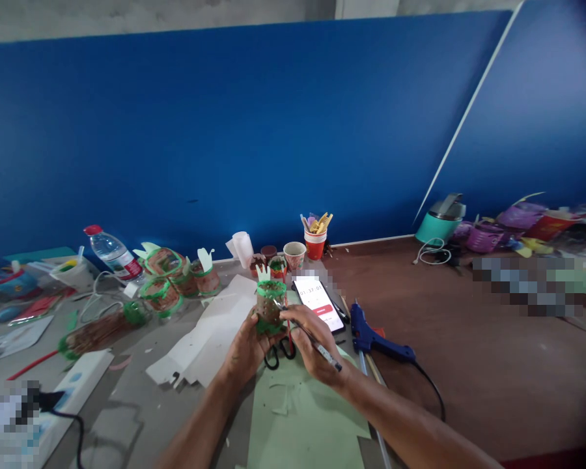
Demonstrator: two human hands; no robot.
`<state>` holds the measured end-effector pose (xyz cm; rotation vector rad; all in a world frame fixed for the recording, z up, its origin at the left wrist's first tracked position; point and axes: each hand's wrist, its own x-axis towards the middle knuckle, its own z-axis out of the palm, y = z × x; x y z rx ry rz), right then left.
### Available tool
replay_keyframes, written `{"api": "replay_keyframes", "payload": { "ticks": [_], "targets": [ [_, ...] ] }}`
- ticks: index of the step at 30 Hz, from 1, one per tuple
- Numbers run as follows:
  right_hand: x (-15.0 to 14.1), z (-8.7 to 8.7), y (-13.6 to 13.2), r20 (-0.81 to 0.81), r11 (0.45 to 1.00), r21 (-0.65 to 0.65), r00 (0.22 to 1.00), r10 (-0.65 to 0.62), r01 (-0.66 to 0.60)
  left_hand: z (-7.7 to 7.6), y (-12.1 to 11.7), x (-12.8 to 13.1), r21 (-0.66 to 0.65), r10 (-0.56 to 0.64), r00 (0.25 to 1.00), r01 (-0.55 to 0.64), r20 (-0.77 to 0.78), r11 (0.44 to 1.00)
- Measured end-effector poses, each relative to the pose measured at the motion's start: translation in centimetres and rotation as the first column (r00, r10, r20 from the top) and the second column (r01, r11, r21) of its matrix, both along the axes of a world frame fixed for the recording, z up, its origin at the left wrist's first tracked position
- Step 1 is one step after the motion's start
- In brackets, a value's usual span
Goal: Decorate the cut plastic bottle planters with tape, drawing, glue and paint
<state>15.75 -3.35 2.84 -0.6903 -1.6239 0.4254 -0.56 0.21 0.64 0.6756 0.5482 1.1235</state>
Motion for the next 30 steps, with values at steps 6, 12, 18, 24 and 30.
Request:
{"api": "replay_keyframes", "payload": {
  "ticks": [6, 12, 18, 24, 30],
  "targets": [
    [-0.02, -0.03, 0.07, -0.005, 1.000, -0.009, 1.000, 0.015, -0.015, 0.05, 0.03, -0.01, -0.010, 0.003, 1.000, -0.003, 0.002, 1.000],
    [-0.08, -0.23, 0.17, -0.030, 1.000, 0.012, 0.999, 0.015, -0.015, 0.01, 0.06, -0.06, -0.012, -0.001, 1.000, 0.001, 0.003, 1.000],
    [-0.01, -0.07, 0.05, -0.001, 1.000, 0.008, 1.000, 0.015, -0.015, 0.66, -0.10, 0.21, 0.004, -0.004, 1.000, 0.004, -0.013, 1.000],
    [-0.06, -0.02, 0.06, -0.018, 1.000, -0.009, 1.000, 0.000, -0.001, 0.49, -0.09, 0.18, -0.004, 0.011, 1.000, -0.011, 0.007, 1.000],
    [-0.06, -0.08, 0.08, -0.023, 1.000, 0.007, 1.000, 0.007, -0.007, 0.17, 0.03, 0.14, 0.014, 0.000, 1.000, 0.000, 0.014, 1.000]
  ]
}}
